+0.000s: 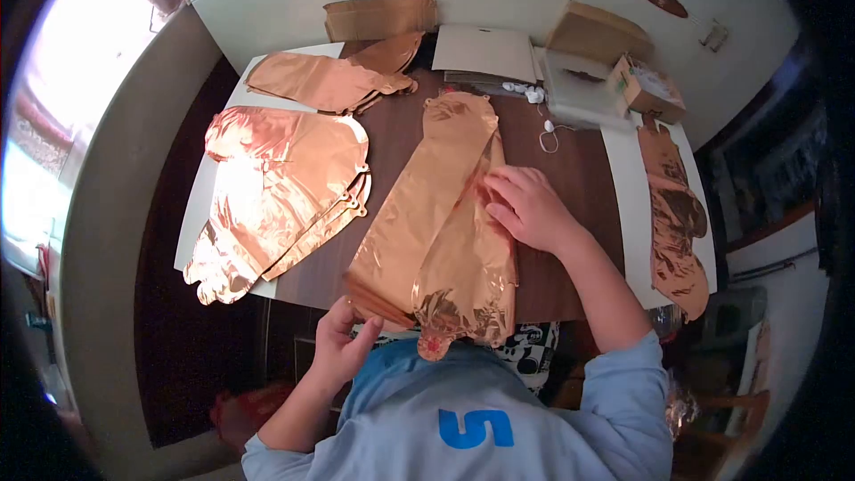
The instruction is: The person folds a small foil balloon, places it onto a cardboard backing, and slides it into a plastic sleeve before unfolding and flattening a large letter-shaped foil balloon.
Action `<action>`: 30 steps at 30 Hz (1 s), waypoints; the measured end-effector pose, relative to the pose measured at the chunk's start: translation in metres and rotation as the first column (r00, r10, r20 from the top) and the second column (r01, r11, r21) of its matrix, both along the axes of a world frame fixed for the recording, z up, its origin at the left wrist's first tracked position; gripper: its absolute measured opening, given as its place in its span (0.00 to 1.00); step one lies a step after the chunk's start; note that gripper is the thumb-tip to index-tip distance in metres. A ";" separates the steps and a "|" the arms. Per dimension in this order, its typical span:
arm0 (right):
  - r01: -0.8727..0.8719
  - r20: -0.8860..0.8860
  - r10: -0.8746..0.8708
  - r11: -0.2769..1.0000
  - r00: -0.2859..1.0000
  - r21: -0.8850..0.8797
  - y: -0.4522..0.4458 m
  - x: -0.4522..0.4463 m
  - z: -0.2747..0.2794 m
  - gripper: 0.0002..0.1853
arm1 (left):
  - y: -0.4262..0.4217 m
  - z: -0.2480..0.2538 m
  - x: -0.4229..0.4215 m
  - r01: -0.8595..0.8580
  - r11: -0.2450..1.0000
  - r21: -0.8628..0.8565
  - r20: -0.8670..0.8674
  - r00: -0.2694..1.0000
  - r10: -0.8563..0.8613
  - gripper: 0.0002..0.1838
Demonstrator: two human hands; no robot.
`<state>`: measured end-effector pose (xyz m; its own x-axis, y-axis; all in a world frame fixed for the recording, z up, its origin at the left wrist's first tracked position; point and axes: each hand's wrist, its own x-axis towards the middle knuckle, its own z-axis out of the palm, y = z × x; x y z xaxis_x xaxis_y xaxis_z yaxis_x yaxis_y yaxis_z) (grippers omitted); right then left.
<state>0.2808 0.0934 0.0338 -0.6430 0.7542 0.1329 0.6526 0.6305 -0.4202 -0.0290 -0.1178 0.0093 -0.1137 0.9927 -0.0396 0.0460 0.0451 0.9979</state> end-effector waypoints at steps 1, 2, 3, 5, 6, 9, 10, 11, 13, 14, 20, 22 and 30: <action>0.009 0.012 -0.009 0.999 1.000 0.049 0.005 -0.001 -0.004 0.34 | 0.003 -0.001 -0.001 0.038 0.997 0.067 -0.097 0.995 -0.031 0.06; 0.015 0.023 -0.017 0.995 1.000 0.097 0.008 -0.002 -0.008 0.34 | 0.005 0.002 0.000 0.059 0.996 0.062 -0.078 0.996 -0.054 0.06; 0.014 0.049 -0.020 0.993 0.999 0.117 0.008 -0.004 -0.012 0.35 | 0.009 0.008 0.002 0.079 0.995 0.057 -0.058 0.995 -0.076 0.05; 0.010 0.103 -0.026 0.988 0.994 0.154 0.004 -0.007 -0.018 0.36 | 0.018 0.021 0.002 0.175 0.978 0.111 -0.023 0.985 -0.173 0.05; 0.017 0.105 -0.032 0.990 0.994 0.140 0.004 -0.007 -0.019 0.37 | 0.023 0.026 0.002 0.247 0.954 0.169 -0.013 0.969 -0.249 0.04; 0.022 0.116 -0.034 0.995 0.993 0.102 0.002 -0.007 -0.021 0.40 | 0.045 0.034 0.011 0.472 0.829 0.300 -0.091 0.879 -0.467 0.04; 0.020 0.124 -0.032 0.995 0.992 0.100 0.002 -0.006 -0.021 0.40 | 0.053 0.035 0.019 0.548 0.767 0.333 -0.138 0.833 -0.535 0.04; 0.020 0.133 -0.033 0.995 0.991 0.102 0.003 -0.005 -0.020 0.41 | 0.059 0.035 0.028 0.611 0.705 0.359 -0.259 0.791 -0.553 0.03; 0.022 0.148 -0.040 0.992 0.988 0.124 0.003 -0.004 -0.024 0.41 | 0.069 0.035 0.047 0.731 0.565 0.382 -0.492 0.679 -0.545 0.04; 0.022 0.155 -0.042 0.991 0.987 0.135 0.003 -0.004 -0.025 0.41 | 0.072 0.031 0.054 0.765 0.536 0.359 -0.535 0.639 -0.553 0.04; 0.008 0.142 -0.028 0.990 0.990 0.138 0.002 -0.004 -0.022 0.41 | 0.093 0.022 0.052 0.795 0.548 0.259 -0.432 0.603 -0.671 0.09; 0.002 0.148 -0.021 0.992 0.989 0.124 0.002 -0.004 -0.019 0.42 | 0.105 0.033 0.037 0.747 0.630 0.212 -0.326 0.662 -0.675 0.10; 0.001 0.142 -0.017 0.994 0.990 0.113 0.004 -0.002 -0.022 0.43 | 0.150 -0.003 0.021 0.581 0.804 0.131 -0.913 0.386 -0.130 0.34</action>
